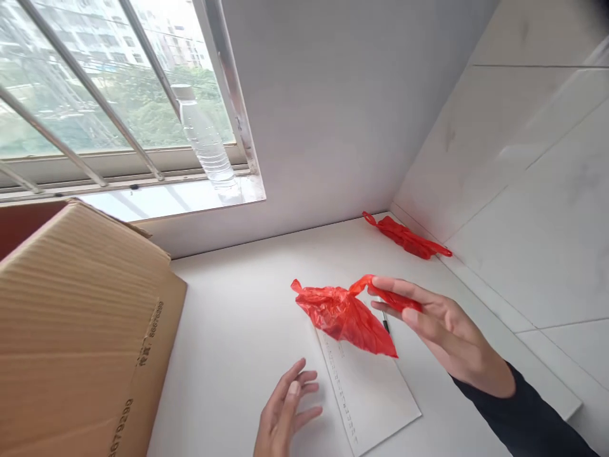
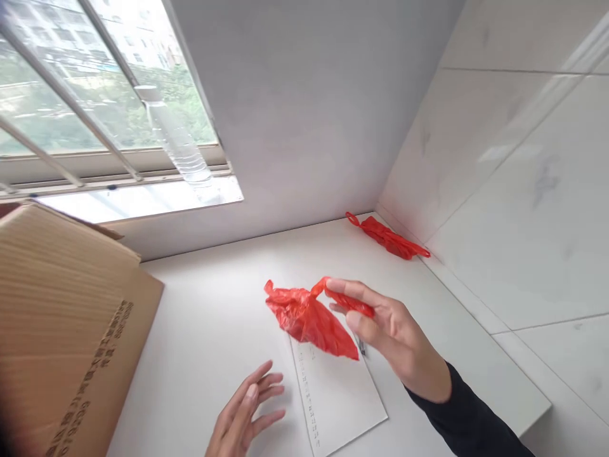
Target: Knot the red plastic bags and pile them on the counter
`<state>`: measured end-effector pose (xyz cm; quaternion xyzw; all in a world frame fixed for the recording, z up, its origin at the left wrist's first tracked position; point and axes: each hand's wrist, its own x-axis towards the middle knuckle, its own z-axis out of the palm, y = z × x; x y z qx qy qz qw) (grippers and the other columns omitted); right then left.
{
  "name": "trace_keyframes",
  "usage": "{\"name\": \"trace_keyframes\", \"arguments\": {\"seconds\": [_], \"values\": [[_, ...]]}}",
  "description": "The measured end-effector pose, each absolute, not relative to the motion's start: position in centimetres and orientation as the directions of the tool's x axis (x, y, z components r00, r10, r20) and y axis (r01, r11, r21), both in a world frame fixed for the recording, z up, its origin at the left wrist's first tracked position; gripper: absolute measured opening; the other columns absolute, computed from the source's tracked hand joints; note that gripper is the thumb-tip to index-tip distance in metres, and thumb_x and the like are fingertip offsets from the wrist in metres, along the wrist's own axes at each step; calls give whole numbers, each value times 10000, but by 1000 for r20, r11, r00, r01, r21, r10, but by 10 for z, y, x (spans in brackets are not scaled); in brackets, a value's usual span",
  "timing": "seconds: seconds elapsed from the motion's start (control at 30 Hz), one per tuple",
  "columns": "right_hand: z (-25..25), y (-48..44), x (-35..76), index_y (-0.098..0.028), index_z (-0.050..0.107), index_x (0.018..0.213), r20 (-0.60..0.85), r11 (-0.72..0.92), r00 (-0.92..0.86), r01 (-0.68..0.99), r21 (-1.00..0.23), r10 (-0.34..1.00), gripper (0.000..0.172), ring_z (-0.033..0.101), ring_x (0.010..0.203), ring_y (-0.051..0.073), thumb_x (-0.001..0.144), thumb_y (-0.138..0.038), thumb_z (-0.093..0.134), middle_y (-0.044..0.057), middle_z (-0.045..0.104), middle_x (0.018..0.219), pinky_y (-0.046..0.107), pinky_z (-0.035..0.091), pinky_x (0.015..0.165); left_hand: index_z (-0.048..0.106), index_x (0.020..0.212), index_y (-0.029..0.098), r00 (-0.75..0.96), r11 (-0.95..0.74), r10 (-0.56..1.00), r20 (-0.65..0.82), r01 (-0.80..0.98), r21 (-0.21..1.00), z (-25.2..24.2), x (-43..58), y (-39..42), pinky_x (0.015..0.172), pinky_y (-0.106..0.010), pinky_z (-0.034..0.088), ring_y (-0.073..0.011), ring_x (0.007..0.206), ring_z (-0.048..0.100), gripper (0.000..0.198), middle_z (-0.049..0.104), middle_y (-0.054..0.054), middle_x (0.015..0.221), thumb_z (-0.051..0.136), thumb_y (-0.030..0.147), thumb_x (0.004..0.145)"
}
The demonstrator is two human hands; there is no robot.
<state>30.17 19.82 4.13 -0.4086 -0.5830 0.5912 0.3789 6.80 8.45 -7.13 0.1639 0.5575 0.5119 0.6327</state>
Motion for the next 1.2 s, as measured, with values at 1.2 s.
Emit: {"name": "trace_keyframes", "arguments": {"seconds": [1.2], "values": [[-26, 156, 211, -271, 566, 1137, -233, -164, -542, 172, -971, 808, 310, 616, 960, 209, 870, -394, 664, 26, 666, 1098, 420, 466, 949, 650, 780, 182, -114, 380, 879, -462, -417, 826, -68, 70, 68, 577, -221, 419, -130, 624, 436, 226, 535, 26, 684, 775, 364, 737]]}}
